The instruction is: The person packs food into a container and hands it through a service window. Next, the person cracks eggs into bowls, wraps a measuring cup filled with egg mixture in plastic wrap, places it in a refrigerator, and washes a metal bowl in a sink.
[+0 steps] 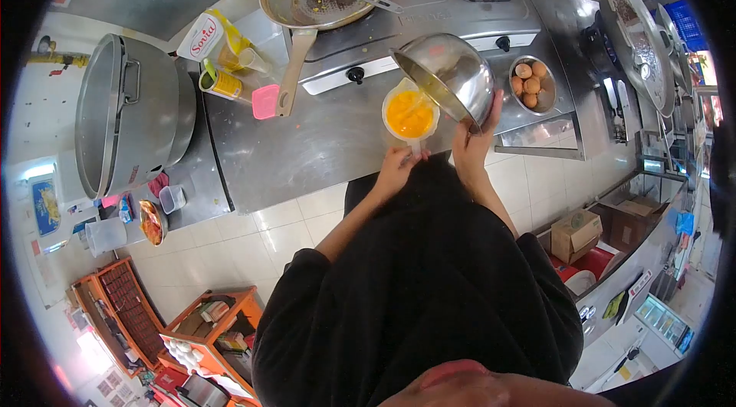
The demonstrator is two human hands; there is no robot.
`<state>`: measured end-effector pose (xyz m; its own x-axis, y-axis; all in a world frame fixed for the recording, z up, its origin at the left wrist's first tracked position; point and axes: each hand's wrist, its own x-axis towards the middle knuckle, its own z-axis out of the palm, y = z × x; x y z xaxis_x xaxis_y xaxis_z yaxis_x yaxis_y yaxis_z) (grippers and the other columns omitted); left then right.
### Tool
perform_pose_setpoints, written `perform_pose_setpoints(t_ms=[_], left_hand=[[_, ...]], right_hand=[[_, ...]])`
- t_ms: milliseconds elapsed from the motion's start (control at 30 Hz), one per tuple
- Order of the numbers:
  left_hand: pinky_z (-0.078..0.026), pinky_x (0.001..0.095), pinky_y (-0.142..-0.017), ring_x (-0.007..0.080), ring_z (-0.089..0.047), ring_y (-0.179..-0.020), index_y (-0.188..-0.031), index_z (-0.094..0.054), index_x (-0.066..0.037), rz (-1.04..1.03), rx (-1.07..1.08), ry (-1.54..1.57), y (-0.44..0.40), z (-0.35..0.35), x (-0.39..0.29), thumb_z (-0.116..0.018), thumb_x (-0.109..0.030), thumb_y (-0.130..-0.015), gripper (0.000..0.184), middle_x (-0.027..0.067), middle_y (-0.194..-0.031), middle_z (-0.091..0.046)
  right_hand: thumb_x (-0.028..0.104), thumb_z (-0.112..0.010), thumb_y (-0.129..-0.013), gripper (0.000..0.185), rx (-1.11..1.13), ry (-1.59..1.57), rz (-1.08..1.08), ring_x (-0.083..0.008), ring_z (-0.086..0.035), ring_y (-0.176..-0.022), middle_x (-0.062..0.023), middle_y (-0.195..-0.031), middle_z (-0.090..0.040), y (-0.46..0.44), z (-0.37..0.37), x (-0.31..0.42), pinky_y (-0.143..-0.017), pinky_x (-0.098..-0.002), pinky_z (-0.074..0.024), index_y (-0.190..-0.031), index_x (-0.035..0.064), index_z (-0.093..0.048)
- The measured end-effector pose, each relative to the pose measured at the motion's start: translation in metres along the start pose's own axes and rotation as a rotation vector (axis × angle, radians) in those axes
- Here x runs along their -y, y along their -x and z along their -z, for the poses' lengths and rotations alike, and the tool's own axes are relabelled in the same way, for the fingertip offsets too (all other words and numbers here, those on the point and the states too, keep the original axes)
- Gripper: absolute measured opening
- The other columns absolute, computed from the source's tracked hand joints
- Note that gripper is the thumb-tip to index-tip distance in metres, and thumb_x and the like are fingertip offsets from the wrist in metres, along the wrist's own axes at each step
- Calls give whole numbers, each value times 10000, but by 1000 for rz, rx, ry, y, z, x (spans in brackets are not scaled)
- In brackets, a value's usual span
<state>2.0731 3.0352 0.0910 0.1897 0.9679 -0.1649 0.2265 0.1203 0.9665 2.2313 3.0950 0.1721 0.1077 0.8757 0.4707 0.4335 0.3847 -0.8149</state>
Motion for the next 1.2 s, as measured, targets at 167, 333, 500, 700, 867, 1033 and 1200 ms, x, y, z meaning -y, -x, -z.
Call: perform_pose_setpoints(t_ms=[167,333,500,700,867,1033,1200], left_hand=[[-396,333,-900,233,-518,-960,-981,-687,-82,-4,-9,-26,2,3,4,-578,-95,-877,151,63,-965,-683],[-370,321,-929,211,-503,-1007,-1020,-665,-73,-146,-55,-90,-1,7,26,-529,-275,-937,257,71,-967,-635],[-409,302,-848,158,-534,-902,-923,-594,-15,108,-35,481,-5,-3,21,-434,-369,-980,393,54,-899,-602],[-347,245,-617,80,-444,-649,-713,-547,-45,198,-360,577,-13,-21,5,-477,-330,-979,397,-10,-676,-504],[-271,240,-541,51,-373,-573,-628,-482,-64,89,-667,570,-19,-28,0,-529,-289,-956,401,-40,-607,-423],[-272,246,-546,55,-394,-598,-663,-532,-41,38,-922,495,-15,-49,10,-542,-280,-943,368,-36,-638,-466],[-288,253,-574,68,-433,-645,-738,-586,-9,-25,-1098,461,4,-83,-4,-564,-294,-912,334,-2,-703,-534]], right_hand=[[-30,-451,-856,727,-60,98,186,-290,-257,-1357,-209,-1480,-175,-4,2,11,-1105,-383,-210,-1459,-23,-45],[-112,-514,-743,843,1,-73,14,-321,-356,-1272,-200,-1321,-348,16,-16,-6,-1059,-404,-292,-1469,50,-118],[-64,-396,-855,710,-75,-350,-371,-297,-477,-1186,-175,-1342,-345,22,-23,-17,-955,-375,-439,-1461,94,-61],[85,-387,-956,398,-258,-966,-998,-321,-565,-1048,-185,-1235,-465,7,2,-67,-803,-419,-562,-1331,67,-255],[121,-418,-958,441,-143,-999,-1198,-342,-579,-1003,-197,-1233,-451,27,11,-167,-766,-443,-569,-1344,88,-207],[212,-480,-951,498,143,-1058,-1327,-349,-618,-900,-259,-1141,-459,16,67,-175,-712,-453,-582,-1294,154,-123],[296,-438,-973,492,-476,-846,-1172,-335,-654,-656,-309,-1068,-490,-26,149,-224,-573,-479,-580,-1298,150,-99]])
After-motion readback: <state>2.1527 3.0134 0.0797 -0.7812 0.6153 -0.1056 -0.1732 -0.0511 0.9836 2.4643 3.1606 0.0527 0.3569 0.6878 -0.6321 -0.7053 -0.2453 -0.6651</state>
